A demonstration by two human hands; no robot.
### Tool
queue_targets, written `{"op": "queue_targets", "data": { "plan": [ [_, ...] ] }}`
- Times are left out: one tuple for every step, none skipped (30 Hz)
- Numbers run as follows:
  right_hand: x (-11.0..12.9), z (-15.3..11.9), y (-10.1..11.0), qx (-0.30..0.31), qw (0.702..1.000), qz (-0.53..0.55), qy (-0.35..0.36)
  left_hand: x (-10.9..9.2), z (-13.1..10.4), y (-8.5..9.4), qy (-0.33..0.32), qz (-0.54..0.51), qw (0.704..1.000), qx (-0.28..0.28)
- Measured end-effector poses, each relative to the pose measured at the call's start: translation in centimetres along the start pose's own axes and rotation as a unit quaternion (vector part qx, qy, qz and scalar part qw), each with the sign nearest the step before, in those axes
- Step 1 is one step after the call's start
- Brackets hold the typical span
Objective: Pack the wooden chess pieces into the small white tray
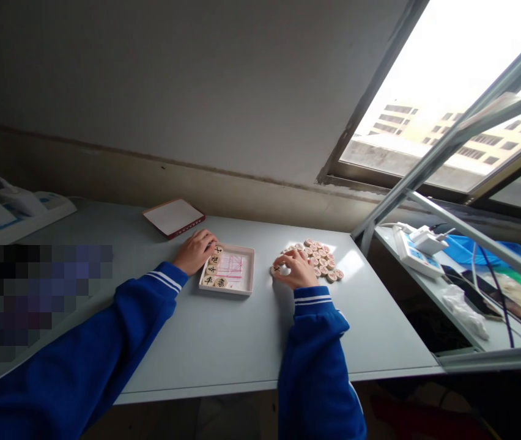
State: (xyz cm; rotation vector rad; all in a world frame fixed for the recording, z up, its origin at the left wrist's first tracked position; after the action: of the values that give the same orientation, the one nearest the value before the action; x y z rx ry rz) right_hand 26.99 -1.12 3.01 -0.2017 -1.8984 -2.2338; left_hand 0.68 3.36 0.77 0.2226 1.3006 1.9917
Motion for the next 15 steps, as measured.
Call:
{"op": "queue_targets", "data": {
  "plan": [
    [-0.5, 0.0, 0.0, -0.013, 1.0, -0.003, -0.001, 0.0, 0.0, 0.1, 0.0, -0.002, 1.0, -0.006],
    [-0.6, -0.1, 0.1, -0.029, 1.0, 0.0, -0.001, 0.1, 0.0, 0.1, 0.003, -0.003, 1.0, -0.011],
    [-0.3, -0.2, 0.1, -0.044, 0.999, 0.01, 0.004, 0.2, 0.0, 0.2, 0.007, -0.002, 1.0, -0.016],
    [0.4, -0.3, 0.2, -0.05, 0.998, 0.028, 0.016, 0.2, -0.1, 0.2, 0.013, -0.002, 1.0, -0.018],
    [1.5, -0.5, 0.2, -0.046, 0.997, 0.055, 0.036, 0.3, -0.1, 0.2, 0.019, -0.002, 1.0, -0.018],
    [2.8, -0.7, 0.1, -0.034, 0.994, 0.088, 0.06, 0.4, -0.1, 0.1, 0.024, -0.002, 1.0, -0.014],
    [4.3, -0.9, -0.1, -0.012, 0.988, 0.122, 0.089, 0.4, -0.2, 0.0, 0.027, -0.002, 1.0, -0.008],
    [5.9, -1.1, -0.5, 0.018, 0.981, 0.154, 0.12, 0.4, -0.2, 0.0, 0.027, -0.001, 1.0, -0.001],
    [7.4, -1.3, -0.9, 0.053, 0.972, 0.176, 0.146, 0.4, -0.2, -0.1, 0.024, 0.0, 1.0, 0.006],
    [8.7, -1.5, -1.4, 0.088, 0.963, 0.191, 0.168, 0.3, -0.2, -0.2, 0.021, 0.003, 1.0, 0.014],
    [9.7, -1.6, -1.8, 0.118, 0.955, 0.202, 0.182, 0.2, -0.2, -0.2, 0.018, 0.006, 1.0, 0.02],
    [10.4, -1.7, -2.2, 0.144, 0.948, 0.211, 0.191, 0.1, -0.2, -0.2, 0.017, 0.01, 0.999, 0.026],
    [10.9, -1.7, -2.5, 0.166, 0.941, 0.219, 0.196, -0.1, -0.3, -0.1, 0.018, 0.014, 0.999, 0.03],
    [11.1, -1.8, -2.8, 0.185, 0.936, 0.226, 0.197, -0.2, -0.3, -0.1, 0.02, 0.018, 0.999, 0.034],
    [11.1, -1.7, -2.9, 0.2, 0.932, 0.23, 0.195, -0.3, -0.4, 0.0, 0.023, 0.021, 0.999, 0.039]
  ]
}}
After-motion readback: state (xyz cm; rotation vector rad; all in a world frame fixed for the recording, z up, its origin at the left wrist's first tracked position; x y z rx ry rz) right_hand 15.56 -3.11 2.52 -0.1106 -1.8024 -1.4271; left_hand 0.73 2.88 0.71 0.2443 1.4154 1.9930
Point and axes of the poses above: each hand's wrist, its own z-axis towards the middle knuckle, its own y-axis out of the back of the hand, x = y × z, the point moved 3 cm from there along z, towards the middle knuckle, and after that the axes turned 14 degrees about -y, right-handed, at the moved point
